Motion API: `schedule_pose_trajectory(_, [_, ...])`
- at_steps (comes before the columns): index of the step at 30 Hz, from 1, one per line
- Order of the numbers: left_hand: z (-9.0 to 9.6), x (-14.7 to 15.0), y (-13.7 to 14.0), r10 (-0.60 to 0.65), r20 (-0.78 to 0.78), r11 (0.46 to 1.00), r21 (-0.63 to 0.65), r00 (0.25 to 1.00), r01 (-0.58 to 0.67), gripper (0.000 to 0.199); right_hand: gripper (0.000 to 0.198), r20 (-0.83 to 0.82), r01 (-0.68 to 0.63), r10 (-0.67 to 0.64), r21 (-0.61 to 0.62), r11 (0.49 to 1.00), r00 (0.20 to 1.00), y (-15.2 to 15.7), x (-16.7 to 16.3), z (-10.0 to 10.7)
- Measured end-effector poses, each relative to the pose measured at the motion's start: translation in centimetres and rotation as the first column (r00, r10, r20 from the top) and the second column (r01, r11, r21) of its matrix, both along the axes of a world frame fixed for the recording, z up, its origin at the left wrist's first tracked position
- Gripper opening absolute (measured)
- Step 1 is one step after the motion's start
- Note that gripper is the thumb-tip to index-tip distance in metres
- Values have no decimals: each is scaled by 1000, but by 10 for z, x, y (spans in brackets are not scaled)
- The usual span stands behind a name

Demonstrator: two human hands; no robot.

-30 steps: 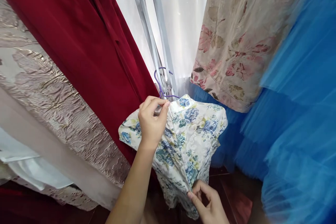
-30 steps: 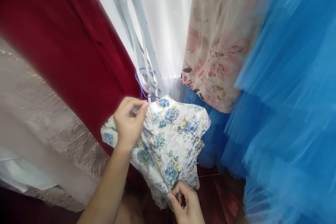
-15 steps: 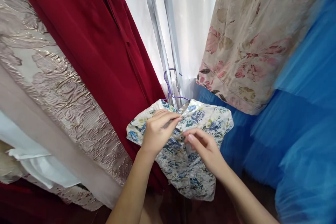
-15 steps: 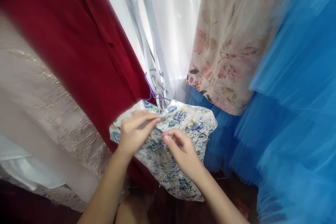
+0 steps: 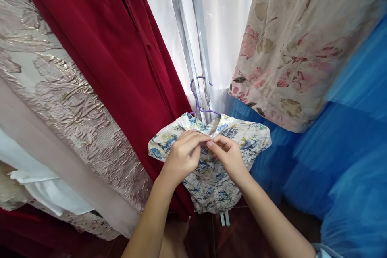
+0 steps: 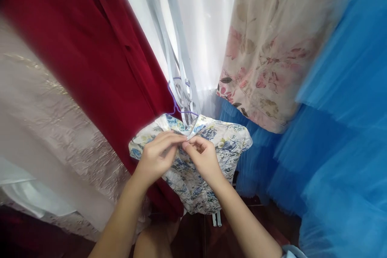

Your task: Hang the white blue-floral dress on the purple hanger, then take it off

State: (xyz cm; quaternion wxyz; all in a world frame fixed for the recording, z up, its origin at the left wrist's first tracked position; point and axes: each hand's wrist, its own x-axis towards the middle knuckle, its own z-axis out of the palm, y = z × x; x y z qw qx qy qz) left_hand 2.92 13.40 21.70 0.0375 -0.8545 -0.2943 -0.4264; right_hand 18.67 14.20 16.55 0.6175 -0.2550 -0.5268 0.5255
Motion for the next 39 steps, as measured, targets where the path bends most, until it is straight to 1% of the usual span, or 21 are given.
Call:
schedule_pose_trajectory(3, [-2,0,3,-6,14,999,37,1000,6,33,26,24,2,-3,21,1000,1000,3,-1,-2])
schedule_pose_trajectory(7, [-1,3,3,-11,-9,999,36,1000,11,35,23,82,82,-88,75,994,993,4,-3,-7])
schedule_pose_trajectory(10, [2,5,3,-15,-21,999,51,1000,16,36,24,66,120,-127,99,988,990,4,-4,-7])
schedule_pose_trajectory(14, [4,10,4,-38,23,991,132,999,35,33,26,57,151,-153,43,988,987,7,-6,-2])
schedule_pose_trajectory(17, [7,19,6,-21,83,986,166,996,7,32,28,44,170,-170,0,985,984,15,-8,1])
schedule_pose_trajectory(20, [15,23,8,-8,162,977,209,987,-26,32,26,68,158,-156,-30,987,985,19,-8,-3])
schedule_pose_trajectory(22, [23,19,9,6,239,963,261,971,-70,32,29,113,174,-167,-54,983,979,12,-3,-12])
schedule_pose_trajectory(24, [32,8,10,38,321,942,305,946,-142,30,32,156,188,-175,-69,980,972,-4,4,-27])
schedule_pose_trajectory(27, [43,-21,16,91,381,919,325,920,-225,27,37,211,187,-160,-112,976,964,-39,18,-56])
schedule_pose_trajectory(29, [44,-46,23,133,428,917,289,894,-275,26,39,219,181,-142,-174,968,965,-61,24,-76])
schedule_pose_trajectory(31, [38,-75,34,181,508,917,222,842,-331,22,40,213,172,-123,-229,958,969,-78,26,-91])
schedule_pose_trajectory(33, [23,-103,44,247,593,911,128,767,-392,16,38,213,153,-99,-256,955,972,-88,22,-101])
schedule_pose_trajectory(36, [-13,-135,56,367,713,894,-93,597,-438,10,35,228,108,-48,-256,961,972,-94,11,-109])
schedule_pose_trajectory(38, [-43,-146,58,415,764,884,-210,494,-418,10,33,223,82,-21,-269,960,975,-97,5,-115])
schedule_pose_trajectory(39, [-58,-147,57,426,777,883,-244,463,-401,11,32,215,71,-9,-285,956,977,-97,3,-119])
